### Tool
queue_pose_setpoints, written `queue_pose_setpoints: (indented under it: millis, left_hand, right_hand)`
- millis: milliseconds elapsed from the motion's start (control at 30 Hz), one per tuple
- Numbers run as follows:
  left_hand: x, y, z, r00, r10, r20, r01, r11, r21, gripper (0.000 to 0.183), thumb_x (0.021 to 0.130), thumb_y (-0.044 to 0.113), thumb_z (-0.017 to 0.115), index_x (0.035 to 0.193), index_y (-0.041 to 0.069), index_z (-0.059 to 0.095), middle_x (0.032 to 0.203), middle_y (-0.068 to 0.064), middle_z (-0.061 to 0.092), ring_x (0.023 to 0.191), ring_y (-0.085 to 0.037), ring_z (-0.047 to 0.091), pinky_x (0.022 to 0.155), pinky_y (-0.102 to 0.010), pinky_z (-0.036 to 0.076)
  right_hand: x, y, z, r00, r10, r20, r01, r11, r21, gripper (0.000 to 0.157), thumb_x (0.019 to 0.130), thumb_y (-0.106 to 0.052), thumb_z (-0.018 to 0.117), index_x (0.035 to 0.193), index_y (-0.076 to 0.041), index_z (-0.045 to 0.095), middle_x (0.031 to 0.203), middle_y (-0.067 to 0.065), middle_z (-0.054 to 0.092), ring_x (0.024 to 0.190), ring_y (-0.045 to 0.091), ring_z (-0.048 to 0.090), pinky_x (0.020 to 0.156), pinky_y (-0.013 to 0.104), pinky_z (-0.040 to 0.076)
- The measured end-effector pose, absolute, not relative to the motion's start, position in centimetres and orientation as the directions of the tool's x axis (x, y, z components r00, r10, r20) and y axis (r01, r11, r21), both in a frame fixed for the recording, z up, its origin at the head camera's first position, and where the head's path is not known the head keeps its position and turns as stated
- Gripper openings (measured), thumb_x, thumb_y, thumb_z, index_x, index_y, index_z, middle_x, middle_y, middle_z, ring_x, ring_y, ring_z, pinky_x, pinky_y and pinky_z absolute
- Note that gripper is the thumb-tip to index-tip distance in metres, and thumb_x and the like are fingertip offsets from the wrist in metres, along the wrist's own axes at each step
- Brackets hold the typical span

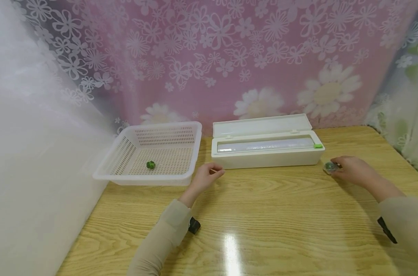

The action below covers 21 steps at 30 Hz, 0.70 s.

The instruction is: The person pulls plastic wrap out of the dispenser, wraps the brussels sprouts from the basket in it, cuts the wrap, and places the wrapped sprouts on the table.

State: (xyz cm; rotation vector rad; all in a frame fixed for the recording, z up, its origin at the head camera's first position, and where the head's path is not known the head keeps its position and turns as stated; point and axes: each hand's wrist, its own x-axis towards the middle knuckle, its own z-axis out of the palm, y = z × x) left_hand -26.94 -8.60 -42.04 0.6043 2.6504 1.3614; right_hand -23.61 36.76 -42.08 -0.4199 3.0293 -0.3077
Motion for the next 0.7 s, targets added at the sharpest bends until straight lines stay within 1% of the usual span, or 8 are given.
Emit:
queue_pose_setpoints:
  millis: [133, 233, 300, 367, 467, 633, 700]
  left_hand:
    - [-27.0, -8.5, -41.9, -0.917, 0.389, 0.088, 0.301, 0.529, 0.794, 0.025, 0.087, 0.027, 0.057, 0.1, 0.007, 0.062, 0.095, -0.003, 0.06, 0.079, -0.014, 0.055, 0.061, -0.024, 0.046]
    - [-27.0, -8.5, -41.8, -0.914, 0.393, 0.105, 0.318, 0.529, 0.787, 0.024, 0.087, 0.027, 0.057, 0.099, 0.006, 0.062, 0.095, -0.003, 0.06, 0.081, -0.015, 0.055, 0.063, -0.025, 0.046]
    - [-27.0, -8.4, -41.7, -0.913, 0.393, 0.113, 0.325, 0.528, 0.784, 0.024, 0.087, 0.025, 0.057, 0.1, 0.006, 0.062, 0.095, -0.004, 0.06, 0.083, -0.016, 0.055, 0.064, -0.025, 0.047]
    - [-27.0, -8.3, -41.6, -0.91, 0.394, 0.132, 0.343, 0.534, 0.773, 0.023, 0.087, 0.023, 0.057, 0.1, 0.004, 0.061, 0.095, -0.004, 0.06, 0.084, -0.017, 0.055, 0.065, -0.026, 0.047]
    - [-27.1, -8.1, -41.4, -0.901, 0.399, 0.172, 0.386, 0.551, 0.74, 0.026, 0.088, 0.023, 0.057, 0.102, 0.002, 0.06, 0.094, -0.004, 0.06, 0.086, -0.017, 0.055, 0.067, -0.026, 0.046]
    - [-27.2, -7.6, -40.9, -0.878, 0.409, 0.248, 0.464, 0.605, 0.647, 0.031, 0.088, 0.025, 0.057, 0.106, 0.001, 0.06, 0.099, -0.007, 0.059, 0.089, -0.019, 0.055, 0.074, -0.03, 0.046]
    - [-27.3, -7.3, -40.7, -0.869, 0.411, 0.276, 0.49, 0.637, 0.594, 0.031, 0.088, 0.024, 0.057, 0.108, 0.001, 0.059, 0.103, -0.007, 0.058, 0.093, -0.019, 0.054, 0.078, -0.031, 0.045]
  right_hand:
    - [-23.0, 36.5, -41.5, -0.96, -0.277, -0.044, -0.263, 0.944, -0.201, 0.057, 0.075, -0.022, 0.069, 0.11, 0.018, 0.049, 0.102, 0.034, 0.053, 0.086, 0.043, 0.054, 0.068, 0.05, 0.044]
    - [-22.5, 36.3, -41.2, -0.964, -0.265, -0.036, -0.252, 0.946, -0.204, 0.061, 0.075, -0.027, 0.068, 0.113, 0.016, 0.048, 0.107, 0.035, 0.049, 0.091, 0.047, 0.05, 0.072, 0.054, 0.041]
    - [-22.3, 36.1, -41.2, -0.968, -0.249, -0.018, -0.24, 0.949, -0.206, 0.061, 0.076, -0.028, 0.068, 0.115, 0.014, 0.048, 0.11, 0.036, 0.047, 0.095, 0.049, 0.047, 0.074, 0.056, 0.04]
    - [-22.0, 36.0, -41.2, -0.97, -0.242, 0.023, -0.242, 0.948, -0.208, 0.06, 0.077, -0.028, 0.067, 0.116, 0.012, 0.048, 0.112, 0.036, 0.046, 0.098, 0.049, 0.044, 0.076, 0.057, 0.038]
    - [-21.6, 35.5, -41.1, -0.965, -0.241, 0.106, -0.259, 0.939, -0.225, 0.055, 0.078, -0.026, 0.066, 0.116, 0.01, 0.049, 0.112, 0.034, 0.047, 0.099, 0.048, 0.045, 0.076, 0.057, 0.038]
    - [-21.2, 34.1, -40.4, -0.927, -0.256, 0.274, -0.324, 0.915, -0.241, 0.048, 0.077, -0.022, 0.068, 0.112, 0.008, 0.054, 0.105, 0.031, 0.053, 0.094, 0.044, 0.048, 0.072, 0.055, 0.04]
    - [-21.2, 33.4, -40.0, -0.907, -0.257, 0.332, -0.345, 0.907, -0.242, 0.044, 0.076, -0.018, 0.069, 0.109, 0.007, 0.055, 0.102, 0.03, 0.055, 0.092, 0.043, 0.049, 0.07, 0.054, 0.04]
